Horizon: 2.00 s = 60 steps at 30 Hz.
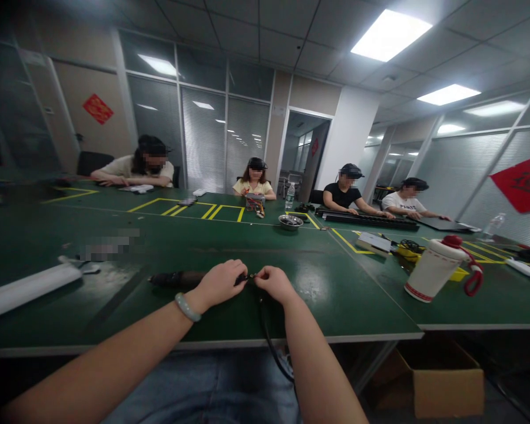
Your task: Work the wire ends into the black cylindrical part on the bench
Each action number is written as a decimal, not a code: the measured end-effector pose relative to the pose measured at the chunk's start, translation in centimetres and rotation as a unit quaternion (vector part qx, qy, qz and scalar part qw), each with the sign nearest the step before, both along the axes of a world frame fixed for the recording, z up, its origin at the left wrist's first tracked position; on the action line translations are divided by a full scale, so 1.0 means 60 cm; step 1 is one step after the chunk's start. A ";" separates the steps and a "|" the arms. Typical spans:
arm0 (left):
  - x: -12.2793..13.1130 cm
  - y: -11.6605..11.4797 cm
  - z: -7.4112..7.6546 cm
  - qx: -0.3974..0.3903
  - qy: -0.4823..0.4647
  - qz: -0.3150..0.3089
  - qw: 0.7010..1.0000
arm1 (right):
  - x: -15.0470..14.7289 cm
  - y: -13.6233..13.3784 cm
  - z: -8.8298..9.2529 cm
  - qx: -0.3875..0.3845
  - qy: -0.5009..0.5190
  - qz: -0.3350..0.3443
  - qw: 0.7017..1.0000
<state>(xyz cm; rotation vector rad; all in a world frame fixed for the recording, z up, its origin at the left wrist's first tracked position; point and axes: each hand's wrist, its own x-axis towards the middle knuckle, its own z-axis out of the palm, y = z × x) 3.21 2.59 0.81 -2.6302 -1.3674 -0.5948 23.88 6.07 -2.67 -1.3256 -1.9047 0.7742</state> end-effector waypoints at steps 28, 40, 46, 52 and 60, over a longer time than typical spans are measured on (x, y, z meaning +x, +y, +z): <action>0.006 0.018 -0.004 0.038 0.005 -0.046 0.998 | -0.007 -0.016 0.004 0.073 -0.120 -0.011 0.990; 0.002 0.015 -0.009 0.041 0.008 -0.053 0.998 | -0.019 -0.018 0.007 0.136 -0.157 0.001 0.978; 0.003 0.025 -0.020 0.038 -0.009 -0.050 0.998 | -0.018 -0.016 0.004 0.147 -0.149 0.009 0.978; 0.004 0.030 -0.025 0.047 -0.013 -0.046 0.998 | -0.017 -0.015 0.004 0.135 -0.155 0.004 0.979; 0.007 0.030 -0.021 0.045 0.002 -0.033 0.998 | -0.018 -0.021 0.011 0.152 -0.167 0.004 0.974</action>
